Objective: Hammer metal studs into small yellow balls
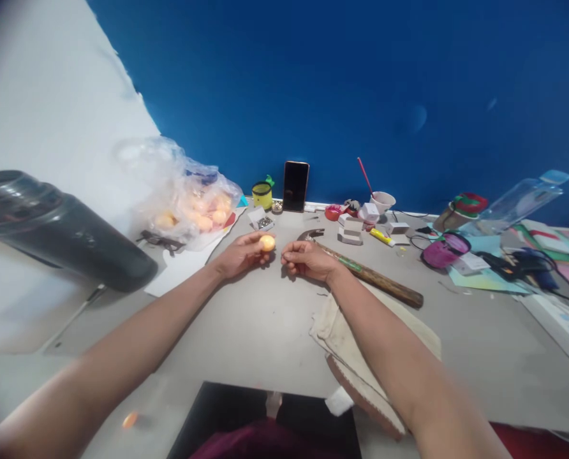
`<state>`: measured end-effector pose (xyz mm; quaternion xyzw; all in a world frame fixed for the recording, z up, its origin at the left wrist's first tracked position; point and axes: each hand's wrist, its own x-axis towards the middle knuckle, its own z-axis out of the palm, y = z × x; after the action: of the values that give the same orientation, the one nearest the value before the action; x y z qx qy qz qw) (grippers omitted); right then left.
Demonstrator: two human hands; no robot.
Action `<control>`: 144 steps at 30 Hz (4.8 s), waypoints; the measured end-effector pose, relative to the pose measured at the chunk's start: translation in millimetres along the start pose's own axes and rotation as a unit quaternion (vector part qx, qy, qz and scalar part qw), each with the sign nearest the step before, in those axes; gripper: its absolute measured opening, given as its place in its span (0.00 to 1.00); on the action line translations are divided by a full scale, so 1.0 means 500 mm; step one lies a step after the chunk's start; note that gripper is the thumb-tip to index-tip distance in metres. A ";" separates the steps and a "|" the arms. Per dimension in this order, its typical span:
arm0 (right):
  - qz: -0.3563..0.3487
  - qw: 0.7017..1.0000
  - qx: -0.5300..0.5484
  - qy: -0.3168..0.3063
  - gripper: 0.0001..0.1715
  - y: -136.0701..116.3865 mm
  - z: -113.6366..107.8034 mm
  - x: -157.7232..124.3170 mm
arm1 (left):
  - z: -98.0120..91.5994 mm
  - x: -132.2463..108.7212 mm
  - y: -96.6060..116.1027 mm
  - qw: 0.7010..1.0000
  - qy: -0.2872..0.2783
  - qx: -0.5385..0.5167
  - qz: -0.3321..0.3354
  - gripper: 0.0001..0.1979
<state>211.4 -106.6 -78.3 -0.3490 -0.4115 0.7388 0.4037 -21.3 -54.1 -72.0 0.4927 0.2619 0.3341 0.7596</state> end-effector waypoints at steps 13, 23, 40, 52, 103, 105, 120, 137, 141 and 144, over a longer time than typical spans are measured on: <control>-0.040 0.997 0.038 0.062 0.24 0.004 0.015 -0.001 | 0.029 -0.021 -0.005 0.996 0.033 0.077 0.027 0.28; -0.044 0.995 0.067 0.064 0.25 0.008 0.014 0.008 | 0.034 -0.026 -0.014 0.988 0.037 0.145 0.039 0.30; -0.037 0.997 0.039 0.047 0.23 0.008 0.012 0.003 | 0.039 -0.026 -0.012 0.923 0.102 0.323 0.179 0.18; -0.053 0.994 0.048 0.078 0.25 0.019 0.015 0.010 | 0.042 -0.029 -0.017 0.871 0.116 0.420 0.227 0.18; -0.019 0.986 -0.109 0.125 0.22 0.006 0.042 -0.002 | 0.051 -0.030 -0.030 0.883 0.050 0.441 0.151 0.13; -0.017 0.985 -0.115 0.125 0.21 0.007 0.042 -0.002 | 0.052 -0.031 -0.029 0.882 0.048 0.444 0.154 0.12; -0.037 0.976 -0.174 0.123 0.17 0.017 0.048 -0.001 | 0.047 -0.026 -0.037 0.864 0.035 0.467 0.185 0.09; -0.065 0.988 -0.081 0.112 0.27 0.020 0.041 0.003 | 0.052 -0.030 -0.027 0.944 0.040 0.312 0.099 0.17; -0.064 0.987 -0.082 0.124 0.29 0.021 0.042 0.007 | 0.061 -0.033 -0.021 0.961 0.035 0.261 0.081 0.17; -0.066 0.982 -0.106 0.145 0.28 0.025 0.049 0.008 | 0.064 -0.033 -0.019 0.966 0.035 0.245 0.078 0.17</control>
<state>185.1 -115.2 -80.2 -0.4649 -0.4468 0.6045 0.4677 -6.3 -87.7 -67.5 0.6710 0.3231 0.3344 0.5776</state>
